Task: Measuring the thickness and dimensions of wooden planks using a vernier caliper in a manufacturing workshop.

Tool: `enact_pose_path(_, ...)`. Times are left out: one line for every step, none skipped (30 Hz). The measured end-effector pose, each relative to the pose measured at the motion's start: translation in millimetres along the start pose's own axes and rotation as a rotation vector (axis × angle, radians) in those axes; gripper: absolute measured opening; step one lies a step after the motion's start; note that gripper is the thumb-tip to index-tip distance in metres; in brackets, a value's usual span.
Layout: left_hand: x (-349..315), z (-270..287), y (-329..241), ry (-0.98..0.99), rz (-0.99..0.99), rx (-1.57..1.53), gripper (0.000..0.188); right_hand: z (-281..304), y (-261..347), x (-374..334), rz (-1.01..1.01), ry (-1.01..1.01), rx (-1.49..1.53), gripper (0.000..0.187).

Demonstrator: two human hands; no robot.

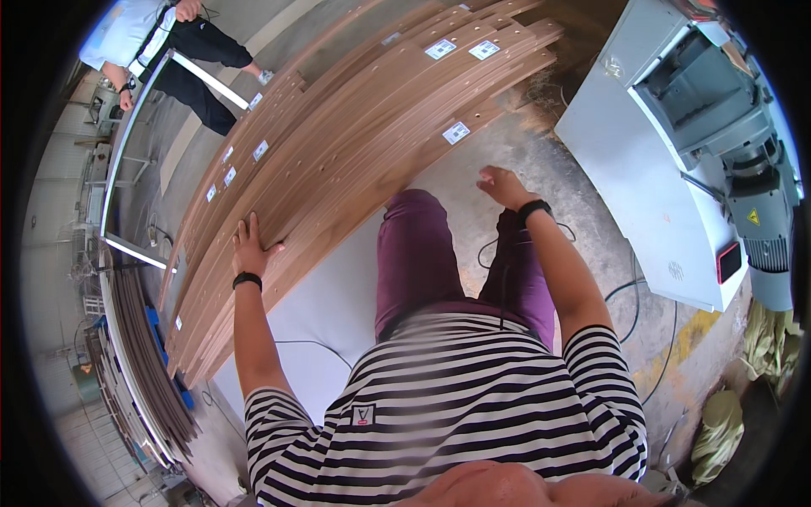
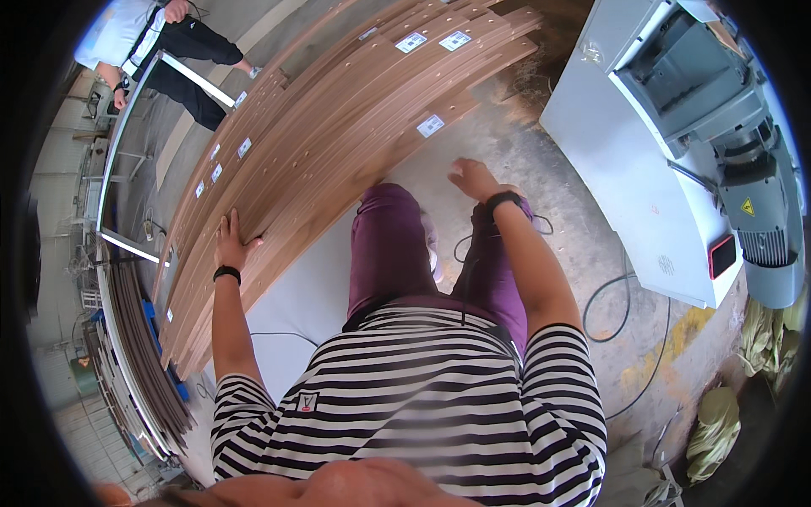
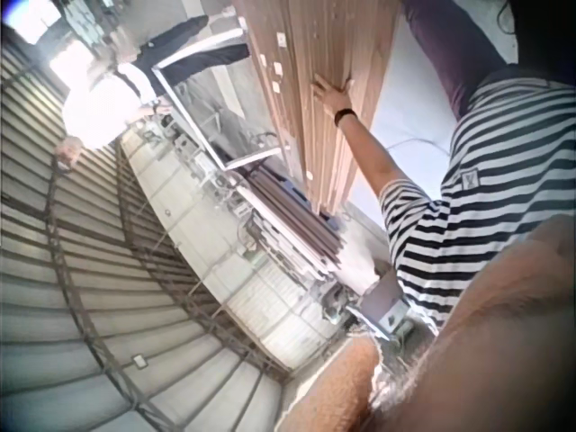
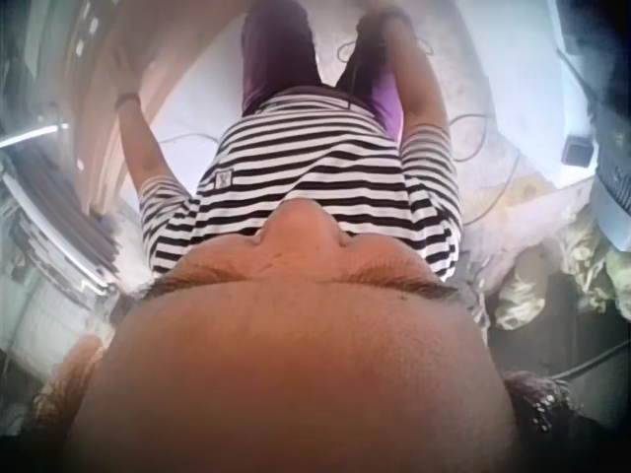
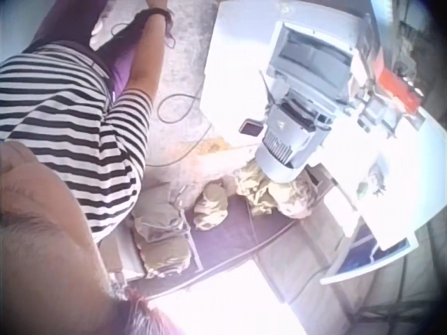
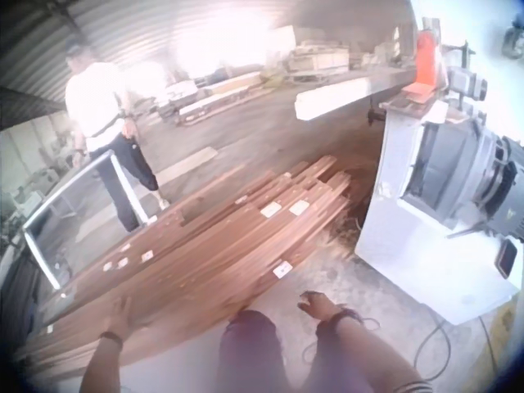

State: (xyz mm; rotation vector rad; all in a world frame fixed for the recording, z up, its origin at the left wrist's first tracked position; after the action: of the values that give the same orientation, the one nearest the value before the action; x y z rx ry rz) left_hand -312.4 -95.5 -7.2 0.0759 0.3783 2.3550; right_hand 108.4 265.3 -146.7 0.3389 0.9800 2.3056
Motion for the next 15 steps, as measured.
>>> enact_pose_path(-0.1, 1.6, -1.8, -0.007, -0.009, -0.006, 0.110, 1.3, -1.4, 12.6, -0.044, -0.026, 0.094, 0.032)
enact_pose_path(-0.1, 1.4, -0.9, 0.000, 0.002, -0.003, 0.110, 1.8, -2.4, 25.4, -0.087, -0.050, 0.188, 0.032)
enact_pose_path(-0.8, 1.5, -2.9, 0.007, 0.005, 0.002, 0.109, -1.9, -1.7, 38.4, -0.083, -0.035, 0.189, 0.032)
enact_pose_path(-1.5, 1.8, -4.1, 0.015, 0.007, 0.008, 0.109, -2.6, -1.1, 50.6, -0.078, -0.066, 0.290, 0.033)
enact_pose_path(-2.2, 1.5, -4.3, 0.024, 0.015, 0.006, 0.109, -4.7, -0.2, 62.9, -0.072, -0.095, 0.391, 0.035)
enact_pose_path(-5.8, 0.0, 3.0, 0.037, 0.040, 0.011, 0.109, -17.9, 4.3, 76.5, -0.061, -0.069, 0.399, 0.035)
enact_pose_path(-7.0, -0.4, 6.2, 0.042, 0.049, 0.025, 0.108, -20.2, -1.2, 87.1, -0.093, -0.171, 0.421, 0.041)
enact_pose_path(-7.7, -1.2, 9.8, 0.048, 0.060, 0.039, 0.108, -24.1, -5.3, 98.4, -0.123, -0.271, 0.443, 0.048)
enact_pose_path(2.9, -1.0, -5.2, 0.049, 0.039, 0.034, 0.108, -17.5, -32.6, 105.8, -0.149, -0.280, 0.345, 0.069)
enact_pose_path(4.6, -2.4, -2.5, 0.063, 0.068, 0.038, 0.108, -20.9, -38.5, 114.9, -0.136, -0.252, 0.353, 0.069)
enact_pose_path(5.0, 0.3, -4.7, 0.046, 0.045, 0.017, 0.108, -25.8, -45.2, 122.1, -0.147, -0.243, 0.532, 0.070)
enact_pose_path(3.6, 3.2, -6.4, 0.030, 0.024, -0.004, 0.108, -32.0, -49.4, 128.2, -0.163, -0.227, 0.711, 0.072)
enact_pose_path(-1.8, 2.8, 0.9, 0.051, 0.069, 0.008, 0.108, -41.5, -48.3, 134.5, -0.216, -0.143, 0.667, 0.078)
enact_pose_path(-5.7, 4.8, 1.1, 0.074, 0.075, 0.033, 0.108, -50.1, -48.4, 138.6, -0.266, -0.065, 0.616, 0.084)
enact_pose_path(-7.1, 6.9, -2.7, 0.090, 0.070, 0.049, 0.108, -51.0, -47.5, 140.9, -0.238, -0.099, 0.697, 0.084)
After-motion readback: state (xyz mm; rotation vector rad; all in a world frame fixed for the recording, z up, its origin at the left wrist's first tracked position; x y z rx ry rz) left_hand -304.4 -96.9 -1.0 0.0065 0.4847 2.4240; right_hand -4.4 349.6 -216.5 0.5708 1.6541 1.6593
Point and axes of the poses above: each hand's wrist, its own x-axis towards the middle knuckle, its own z-axis out of the back of the hand, y = z × x, the point moved 10 cm from there along x, towards the middle knuckle, and after that the axes turned 3 degrees about z, right-handed, at the moved point
